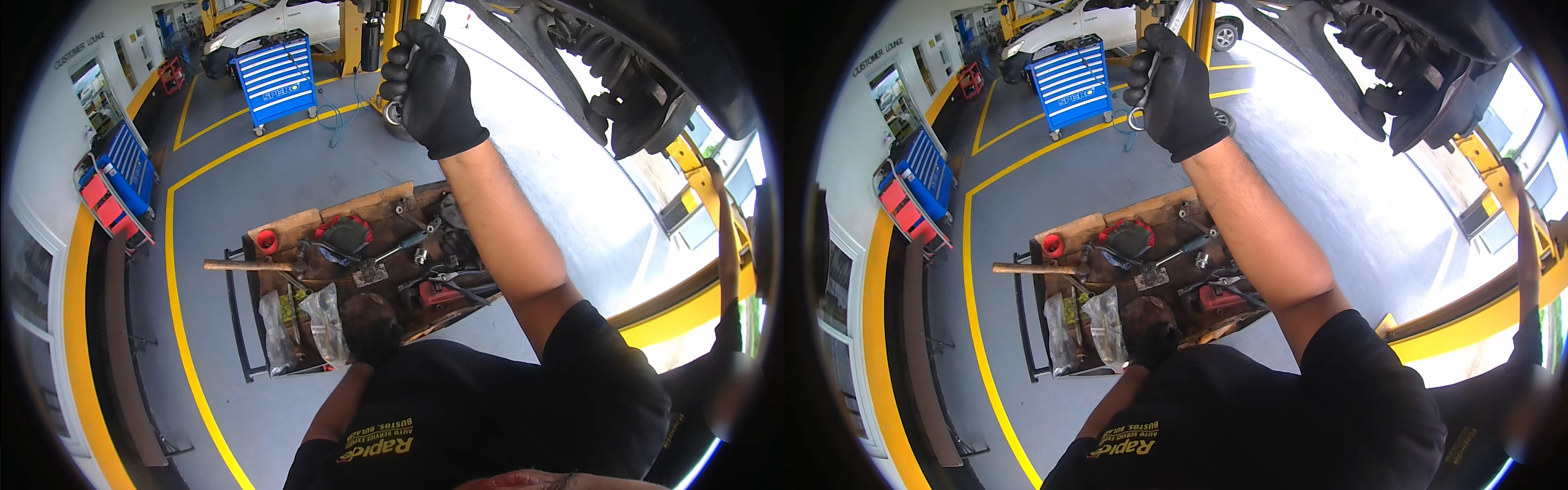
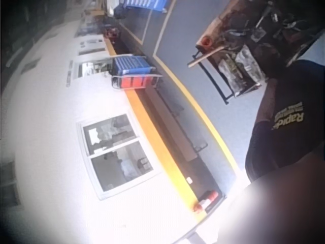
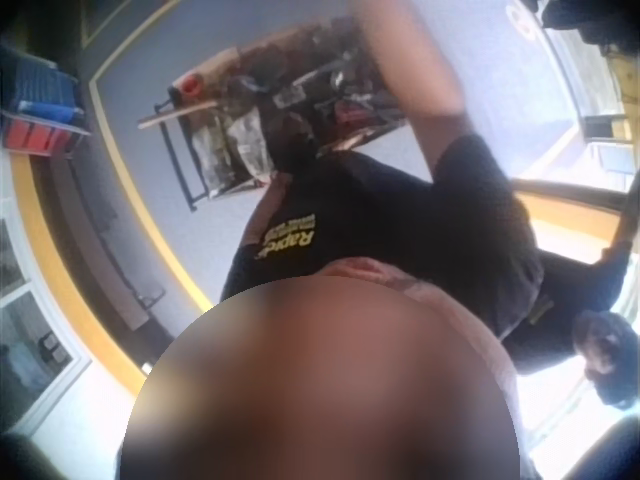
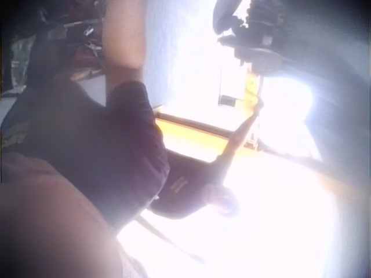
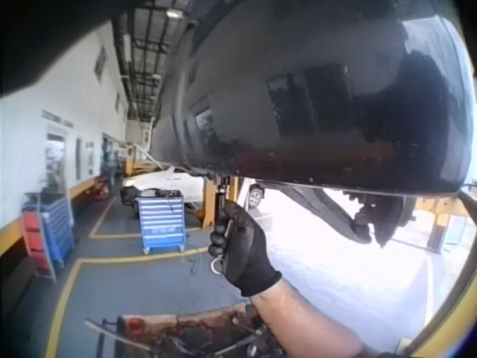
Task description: The person works under a lifted vehicle, using a wrench to loosen and remove bolts from the suspension assembly. They then retrieve a new suspension arm from a parts cart and install it onto the vehicle, securing it with bolts.
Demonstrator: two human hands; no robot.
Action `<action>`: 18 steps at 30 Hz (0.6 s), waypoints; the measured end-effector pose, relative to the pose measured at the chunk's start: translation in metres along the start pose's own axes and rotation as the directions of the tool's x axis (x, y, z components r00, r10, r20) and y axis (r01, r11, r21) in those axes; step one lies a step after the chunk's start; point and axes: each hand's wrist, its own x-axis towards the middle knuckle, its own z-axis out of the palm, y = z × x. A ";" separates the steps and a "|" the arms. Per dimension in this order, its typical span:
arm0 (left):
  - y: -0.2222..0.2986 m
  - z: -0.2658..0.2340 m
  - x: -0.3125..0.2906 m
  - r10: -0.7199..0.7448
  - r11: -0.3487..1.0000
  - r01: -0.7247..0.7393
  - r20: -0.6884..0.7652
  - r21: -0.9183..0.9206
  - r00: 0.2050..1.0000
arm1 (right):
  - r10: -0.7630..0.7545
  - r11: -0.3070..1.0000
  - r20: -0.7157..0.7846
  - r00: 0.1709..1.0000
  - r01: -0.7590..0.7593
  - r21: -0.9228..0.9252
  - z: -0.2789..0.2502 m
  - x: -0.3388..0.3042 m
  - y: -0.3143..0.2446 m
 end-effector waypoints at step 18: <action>-0.006 0.006 0.001 0.070 0.996 -0.073 -0.065 -0.052 0.995 | 0.062 0.590 0.537 0.841 -0.465 0.660 0.042 -0.028 -0.060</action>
